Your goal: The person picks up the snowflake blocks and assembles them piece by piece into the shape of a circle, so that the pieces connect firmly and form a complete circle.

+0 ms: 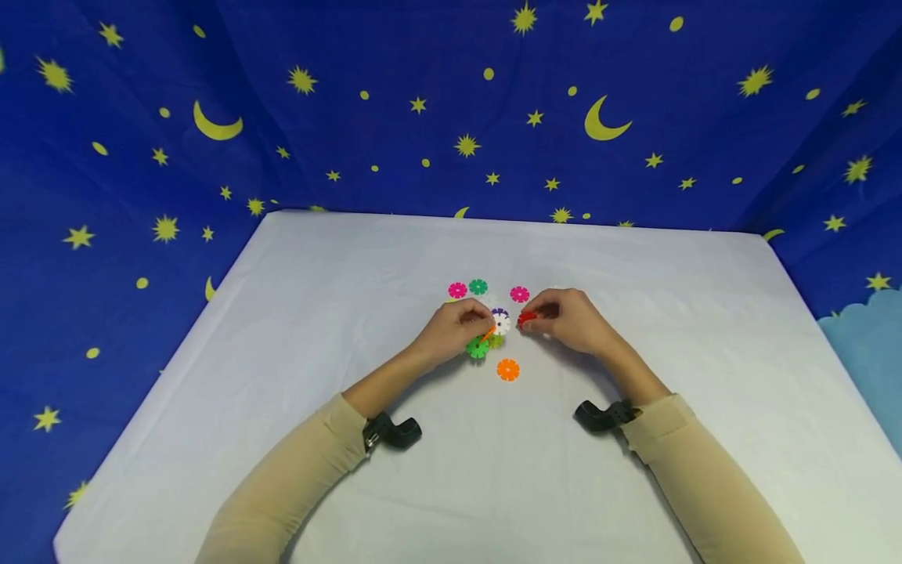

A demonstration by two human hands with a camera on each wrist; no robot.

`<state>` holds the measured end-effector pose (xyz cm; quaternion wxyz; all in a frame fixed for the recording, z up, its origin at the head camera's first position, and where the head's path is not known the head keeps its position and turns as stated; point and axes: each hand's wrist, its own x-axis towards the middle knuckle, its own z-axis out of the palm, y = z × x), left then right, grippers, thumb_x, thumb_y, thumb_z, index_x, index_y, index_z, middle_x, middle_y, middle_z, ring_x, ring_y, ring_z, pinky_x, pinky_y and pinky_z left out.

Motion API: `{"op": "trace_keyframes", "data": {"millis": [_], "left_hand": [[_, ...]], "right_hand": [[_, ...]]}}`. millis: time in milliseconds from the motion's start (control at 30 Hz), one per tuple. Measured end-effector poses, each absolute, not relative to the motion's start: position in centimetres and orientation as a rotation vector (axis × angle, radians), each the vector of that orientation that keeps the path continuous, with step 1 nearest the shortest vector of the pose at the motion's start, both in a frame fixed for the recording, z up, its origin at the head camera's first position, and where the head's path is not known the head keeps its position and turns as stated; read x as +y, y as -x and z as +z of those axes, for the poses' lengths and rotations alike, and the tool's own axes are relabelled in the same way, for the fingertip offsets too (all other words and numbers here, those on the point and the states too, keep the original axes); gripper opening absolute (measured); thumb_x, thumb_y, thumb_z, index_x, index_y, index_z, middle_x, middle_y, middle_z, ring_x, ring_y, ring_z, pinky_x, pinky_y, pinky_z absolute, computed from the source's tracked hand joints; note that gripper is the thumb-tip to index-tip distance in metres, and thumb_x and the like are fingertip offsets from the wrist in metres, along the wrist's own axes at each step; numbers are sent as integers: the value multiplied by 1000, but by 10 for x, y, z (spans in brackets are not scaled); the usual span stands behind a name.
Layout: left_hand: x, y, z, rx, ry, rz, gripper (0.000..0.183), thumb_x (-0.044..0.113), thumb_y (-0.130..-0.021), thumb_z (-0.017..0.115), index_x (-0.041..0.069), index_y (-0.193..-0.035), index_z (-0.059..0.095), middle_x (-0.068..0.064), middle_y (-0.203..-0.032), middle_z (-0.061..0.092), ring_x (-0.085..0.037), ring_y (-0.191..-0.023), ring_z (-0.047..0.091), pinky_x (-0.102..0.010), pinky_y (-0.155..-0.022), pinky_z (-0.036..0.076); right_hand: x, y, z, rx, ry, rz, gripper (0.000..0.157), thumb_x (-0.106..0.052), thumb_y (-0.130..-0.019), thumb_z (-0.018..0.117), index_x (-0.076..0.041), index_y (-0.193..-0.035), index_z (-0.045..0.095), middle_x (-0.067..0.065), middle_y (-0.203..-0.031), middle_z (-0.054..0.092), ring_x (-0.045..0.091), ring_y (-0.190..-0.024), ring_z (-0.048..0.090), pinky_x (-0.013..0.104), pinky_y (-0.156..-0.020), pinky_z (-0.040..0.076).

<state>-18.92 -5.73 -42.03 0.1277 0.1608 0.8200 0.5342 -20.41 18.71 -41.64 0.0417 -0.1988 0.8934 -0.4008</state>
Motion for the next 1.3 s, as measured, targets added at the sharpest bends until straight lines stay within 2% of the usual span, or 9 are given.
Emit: {"op": "trace_keyframes", "data": {"millis": [133, 267, 400, 567, 767, 1067, 1300], "left_hand": [[-58, 188, -423, 2377, -462, 1575, 12, 24, -93, 64, 14, -99, 68, 3, -94, 66, -17, -86, 59, -31, -77, 51], [-58, 189, -422, 2378, -462, 1585, 12, 25, -93, 64, 14, -98, 68, 2, -94, 66, -17, -86, 59, -31, -76, 51], [-58, 189, -420, 2384, -460, 1586, 13, 24, -93, 64, 13, -98, 68, 2, -93, 66, -18, -84, 59, -31, -76, 51], [-58, 190, -421, 2381, -455, 1600, 13, 24, -93, 64, 13, -98, 69, 1, -92, 66, -18, -84, 59, -31, -75, 51], [-58, 189, -424, 2362, -445, 1601, 14, 23, -94, 62, 12, -98, 68, 0, -91, 66, -17, -84, 59, -31, -75, 50], [-59, 190, -421, 2351, -442, 1618, 14, 21, -94, 62, 10, -99, 68, -1, -90, 66, -19, -83, 58, -31, -75, 50], [-58, 190, -422, 2358, -429, 1596, 13, 23, -94, 63, 12, -99, 68, 0, -92, 66, -18, -85, 59, -31, -77, 50]], "right_hand": [[189, 202, -414, 2720, 690, -1324, 10, -13, -83, 77, -17, -92, 75, -6, -89, 69, 13, -80, 63, 30, -74, 53], [188, 199, -406, 2664, 746, -1437, 12, -8, -86, 73, -16, -94, 75, -4, -92, 69, 15, -81, 66, 28, -75, 55], [183, 192, -395, 2626, 793, -1476, 13, -2, -85, 71, -9, -95, 75, 2, -91, 69, 22, -78, 67, 33, -71, 56], [175, 179, -378, 2619, 906, -1458, 13, 4, -84, 70, -3, -94, 74, 9, -90, 69, 25, -76, 66, 40, -70, 55], [171, 172, -373, 2642, 972, -1406, 14, 5, -83, 71, -3, -94, 74, 7, -88, 69, 23, -75, 64, 32, -68, 54], [168, 171, -372, 2623, 903, -1473, 12, 4, -82, 72, -2, -93, 73, 10, -86, 69, 26, -74, 67, 38, -70, 56], [168, 171, -373, 2611, 895, -1477, 11, 3, -83, 72, -1, -93, 71, 10, -87, 69, 26, -75, 67, 34, -71, 56]]}}
